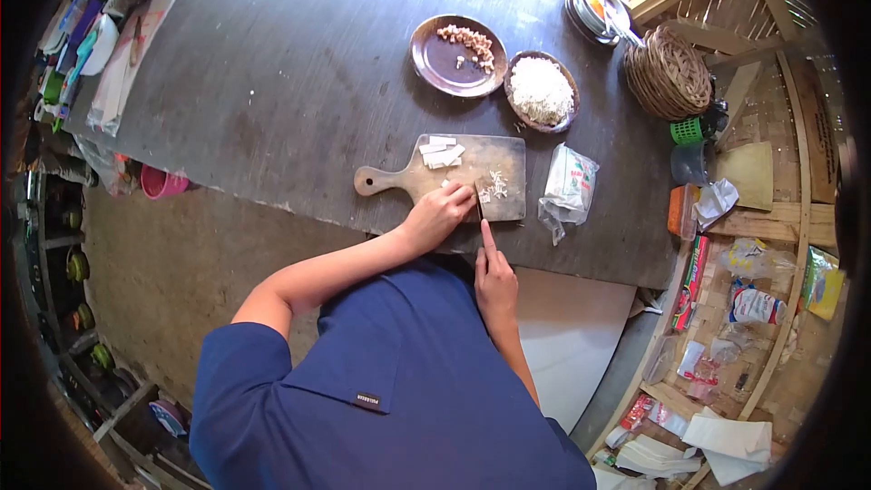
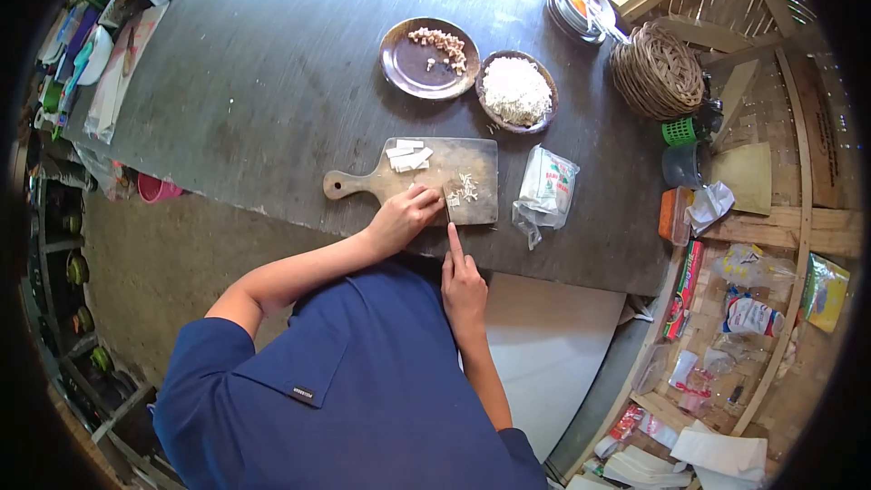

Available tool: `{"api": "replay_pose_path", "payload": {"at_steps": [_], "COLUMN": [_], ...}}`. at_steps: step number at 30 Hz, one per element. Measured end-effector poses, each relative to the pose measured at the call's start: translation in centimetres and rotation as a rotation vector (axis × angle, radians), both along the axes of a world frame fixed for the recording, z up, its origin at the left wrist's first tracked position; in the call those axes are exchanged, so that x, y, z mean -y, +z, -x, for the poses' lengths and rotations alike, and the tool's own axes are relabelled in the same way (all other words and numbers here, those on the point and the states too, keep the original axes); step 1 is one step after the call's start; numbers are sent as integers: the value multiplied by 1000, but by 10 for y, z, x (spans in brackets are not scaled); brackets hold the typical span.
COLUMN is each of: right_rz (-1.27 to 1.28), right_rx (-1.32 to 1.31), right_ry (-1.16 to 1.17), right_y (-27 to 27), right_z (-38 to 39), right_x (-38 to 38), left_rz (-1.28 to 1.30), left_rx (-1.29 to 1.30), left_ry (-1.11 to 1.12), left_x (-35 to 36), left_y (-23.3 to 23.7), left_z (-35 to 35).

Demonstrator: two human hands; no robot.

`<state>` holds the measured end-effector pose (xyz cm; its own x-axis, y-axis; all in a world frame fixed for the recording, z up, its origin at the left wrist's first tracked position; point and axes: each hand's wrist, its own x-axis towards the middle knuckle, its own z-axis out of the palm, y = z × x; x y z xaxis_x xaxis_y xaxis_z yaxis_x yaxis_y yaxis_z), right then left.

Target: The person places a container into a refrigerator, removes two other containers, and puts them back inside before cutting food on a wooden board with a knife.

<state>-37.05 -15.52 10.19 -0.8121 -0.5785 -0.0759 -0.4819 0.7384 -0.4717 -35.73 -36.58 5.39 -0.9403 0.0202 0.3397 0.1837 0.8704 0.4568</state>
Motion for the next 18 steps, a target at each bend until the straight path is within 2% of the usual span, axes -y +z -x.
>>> {"api": "replay_pose_path", "payload": {"at_steps": [8,14,16,18], "right_rz": [-80,-107,7,-3], "right_rx": [65,69,-81,-48], "right_ry": [-7,-17,32,11], "right_y": [8,2,-14,-12], "right_z": [-10,-6,3,6], "right_x": [-14,-7,1,3], "left_rz": [-35,36,48,35], "left_rx": [-43,-96,-56,-48], "left_ry": [69,77,68,61], "left_x": [-10,-10,-10,-8], "left_y": [-6,-7,-4,-6], "left_z": [-4,-3,-4,-3]}}
